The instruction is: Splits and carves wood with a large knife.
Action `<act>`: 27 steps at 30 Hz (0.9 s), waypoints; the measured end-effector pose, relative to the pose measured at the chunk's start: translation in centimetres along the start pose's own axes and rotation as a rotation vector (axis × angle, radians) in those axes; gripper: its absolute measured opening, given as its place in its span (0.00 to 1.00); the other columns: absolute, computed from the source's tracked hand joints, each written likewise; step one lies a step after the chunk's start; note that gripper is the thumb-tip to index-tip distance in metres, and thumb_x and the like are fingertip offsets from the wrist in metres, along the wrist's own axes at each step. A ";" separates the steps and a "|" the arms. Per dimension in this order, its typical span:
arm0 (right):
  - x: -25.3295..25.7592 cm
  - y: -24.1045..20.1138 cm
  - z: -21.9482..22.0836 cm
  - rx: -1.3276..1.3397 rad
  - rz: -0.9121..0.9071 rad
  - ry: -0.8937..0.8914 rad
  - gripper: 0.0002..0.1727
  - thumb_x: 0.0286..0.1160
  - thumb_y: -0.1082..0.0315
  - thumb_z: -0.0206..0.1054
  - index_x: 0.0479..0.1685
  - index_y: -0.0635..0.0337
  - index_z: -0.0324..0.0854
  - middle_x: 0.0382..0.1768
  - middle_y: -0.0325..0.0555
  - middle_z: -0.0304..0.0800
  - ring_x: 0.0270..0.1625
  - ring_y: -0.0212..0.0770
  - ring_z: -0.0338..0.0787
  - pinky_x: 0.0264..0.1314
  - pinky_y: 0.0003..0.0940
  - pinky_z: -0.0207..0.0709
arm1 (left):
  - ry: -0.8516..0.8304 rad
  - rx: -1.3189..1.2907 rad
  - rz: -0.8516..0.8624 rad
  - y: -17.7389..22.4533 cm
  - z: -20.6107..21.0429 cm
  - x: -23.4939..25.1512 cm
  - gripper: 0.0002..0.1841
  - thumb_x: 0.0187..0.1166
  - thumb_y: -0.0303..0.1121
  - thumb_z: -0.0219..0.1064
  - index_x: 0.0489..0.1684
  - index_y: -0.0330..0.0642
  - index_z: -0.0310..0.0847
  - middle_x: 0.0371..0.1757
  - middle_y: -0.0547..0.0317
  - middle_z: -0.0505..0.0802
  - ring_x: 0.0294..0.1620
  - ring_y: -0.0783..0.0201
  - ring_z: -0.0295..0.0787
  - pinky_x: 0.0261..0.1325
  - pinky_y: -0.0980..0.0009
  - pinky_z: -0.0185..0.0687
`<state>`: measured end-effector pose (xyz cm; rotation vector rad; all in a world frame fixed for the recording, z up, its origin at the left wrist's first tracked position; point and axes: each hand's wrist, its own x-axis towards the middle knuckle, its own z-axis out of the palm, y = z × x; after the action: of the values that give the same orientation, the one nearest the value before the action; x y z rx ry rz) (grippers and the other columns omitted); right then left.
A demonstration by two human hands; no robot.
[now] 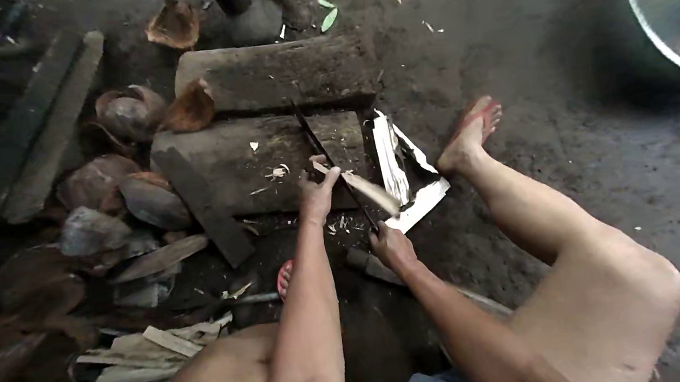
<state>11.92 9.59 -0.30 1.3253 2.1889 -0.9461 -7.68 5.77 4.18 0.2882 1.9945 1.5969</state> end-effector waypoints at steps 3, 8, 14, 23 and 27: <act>-1.1 -0.6 -1.9 0.237 -0.058 -0.120 0.28 0.90 0.47 0.52 0.77 0.55 0.77 0.61 0.57 0.90 0.58 0.54 0.91 0.62 0.59 0.82 | -0.017 0.059 0.028 -0.2 0.6 1.1 0.27 0.82 0.38 0.71 0.78 0.37 0.74 0.68 0.47 0.89 0.69 0.58 0.87 0.74 0.57 0.82; -4.0 0.1 -5.1 0.719 0.000 -0.259 0.17 0.85 0.53 0.60 0.56 0.57 0.82 0.28 0.45 0.85 0.22 0.40 0.84 0.27 0.40 0.83 | 0.101 0.254 0.023 0.9 0.8 0.8 0.30 0.84 0.46 0.69 0.80 0.38 0.71 0.66 0.42 0.89 0.67 0.54 0.87 0.75 0.51 0.79; -7.9 5.4 -13.2 0.671 -0.046 -0.213 0.18 0.87 0.49 0.61 0.53 0.54 0.85 0.27 0.42 0.87 0.23 0.38 0.85 0.28 0.38 0.82 | -0.227 0.756 0.041 0.4 4.0 -1.0 0.30 0.79 0.36 0.69 0.82 0.41 0.71 0.66 0.39 0.90 0.69 0.42 0.88 0.73 0.37 0.79; -7.6 10.8 -18.7 0.801 -0.041 -0.036 0.17 0.88 0.49 0.60 0.51 0.52 0.83 0.20 0.46 0.84 0.16 0.42 0.83 0.18 0.37 0.82 | -0.776 1.267 0.053 -10.7 8.9 -4.6 0.43 0.75 0.37 0.75 0.94 0.63 0.58 0.88 0.41 0.71 0.82 0.35 0.72 0.75 0.33 0.72; -6.8 10.7 -16.1 1.023 -0.010 -0.063 0.15 0.89 0.53 0.60 0.51 0.56 0.83 0.19 0.46 0.81 0.15 0.41 0.80 0.19 0.36 0.80 | -0.597 1.312 0.000 -12.0 9.4 -6.0 0.53 0.69 0.32 0.76 0.98 0.68 0.44 0.76 0.39 0.82 0.72 0.36 0.81 0.72 0.35 0.75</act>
<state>24.57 20.61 11.55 1.6060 1.6492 -2.2305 4.52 7.37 -6.65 1.0685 2.1768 -0.0739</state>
